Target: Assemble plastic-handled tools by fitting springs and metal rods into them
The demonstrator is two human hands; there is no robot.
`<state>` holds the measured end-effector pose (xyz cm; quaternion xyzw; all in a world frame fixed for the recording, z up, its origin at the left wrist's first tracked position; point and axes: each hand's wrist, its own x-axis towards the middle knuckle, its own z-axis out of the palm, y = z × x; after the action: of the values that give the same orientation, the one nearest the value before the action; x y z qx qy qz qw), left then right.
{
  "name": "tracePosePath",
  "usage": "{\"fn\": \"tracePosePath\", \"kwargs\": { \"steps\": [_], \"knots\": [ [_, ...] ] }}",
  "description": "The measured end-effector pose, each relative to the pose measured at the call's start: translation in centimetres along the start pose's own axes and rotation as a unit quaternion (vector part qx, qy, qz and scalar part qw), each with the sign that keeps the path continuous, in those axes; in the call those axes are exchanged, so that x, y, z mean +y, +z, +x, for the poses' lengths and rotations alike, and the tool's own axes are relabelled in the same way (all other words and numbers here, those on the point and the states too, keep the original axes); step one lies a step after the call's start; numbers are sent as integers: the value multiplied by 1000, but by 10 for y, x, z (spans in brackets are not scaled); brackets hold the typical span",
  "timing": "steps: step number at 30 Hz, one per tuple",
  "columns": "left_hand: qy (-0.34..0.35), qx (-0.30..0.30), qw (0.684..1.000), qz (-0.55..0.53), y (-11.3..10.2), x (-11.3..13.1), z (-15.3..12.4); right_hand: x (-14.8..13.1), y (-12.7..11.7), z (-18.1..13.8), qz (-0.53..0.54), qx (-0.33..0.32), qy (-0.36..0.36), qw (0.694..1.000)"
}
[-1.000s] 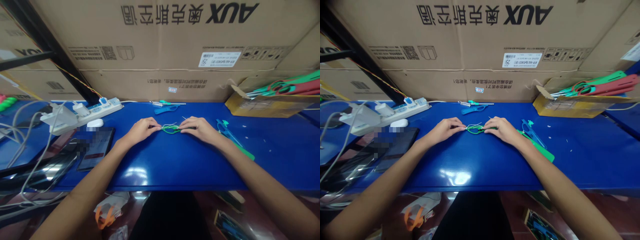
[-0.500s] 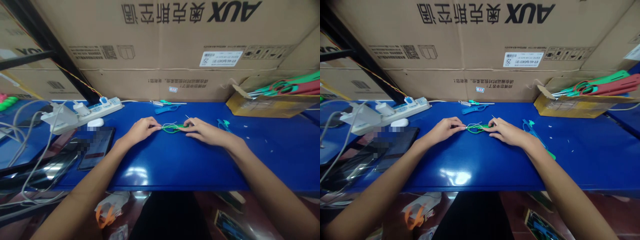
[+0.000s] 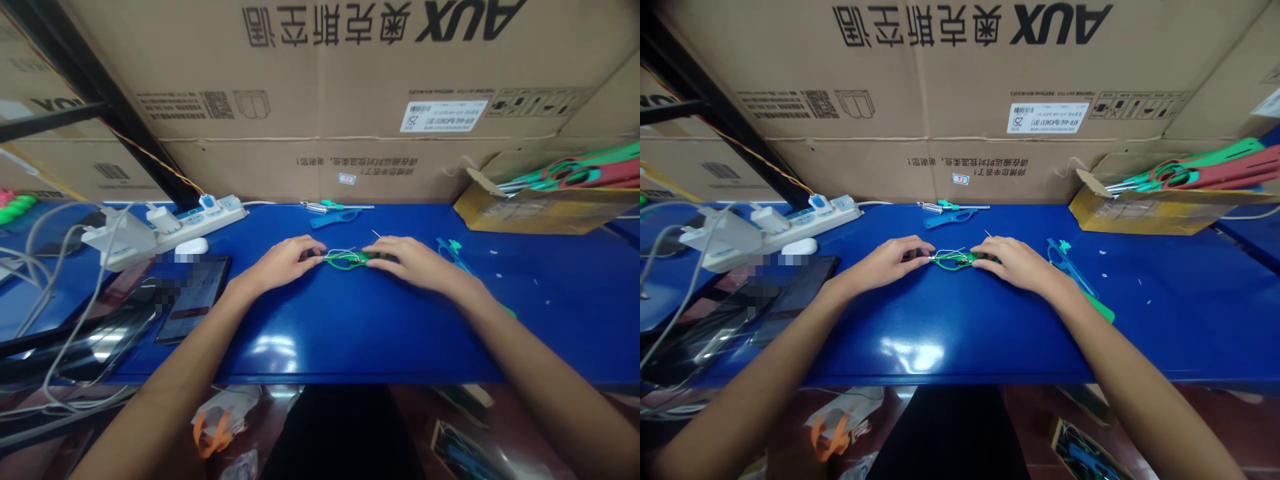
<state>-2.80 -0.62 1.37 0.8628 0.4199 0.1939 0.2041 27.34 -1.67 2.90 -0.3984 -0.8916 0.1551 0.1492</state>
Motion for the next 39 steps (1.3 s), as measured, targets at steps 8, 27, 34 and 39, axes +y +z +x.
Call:
{"fn": "tracePosePath", "kwargs": {
  "steps": [8, 27, 34, 39],
  "knots": [
    [55, 78, 989, 117, 18, 18, 2, -9, 21, 7, -27, 49, 1, 998],
    [15, 1, 939, 344, 30, 58, 14, -10, 29, 12, 30, 61, 37, 997],
    [27, -8, 937, 347, 33, 57, 15, -10, 30, 13, 46, 67, 36, 996],
    [14, 7, 954, 301, 28, 51, 15, -10, 30, 13, 55, 64, 40, 996]
  ]
}}
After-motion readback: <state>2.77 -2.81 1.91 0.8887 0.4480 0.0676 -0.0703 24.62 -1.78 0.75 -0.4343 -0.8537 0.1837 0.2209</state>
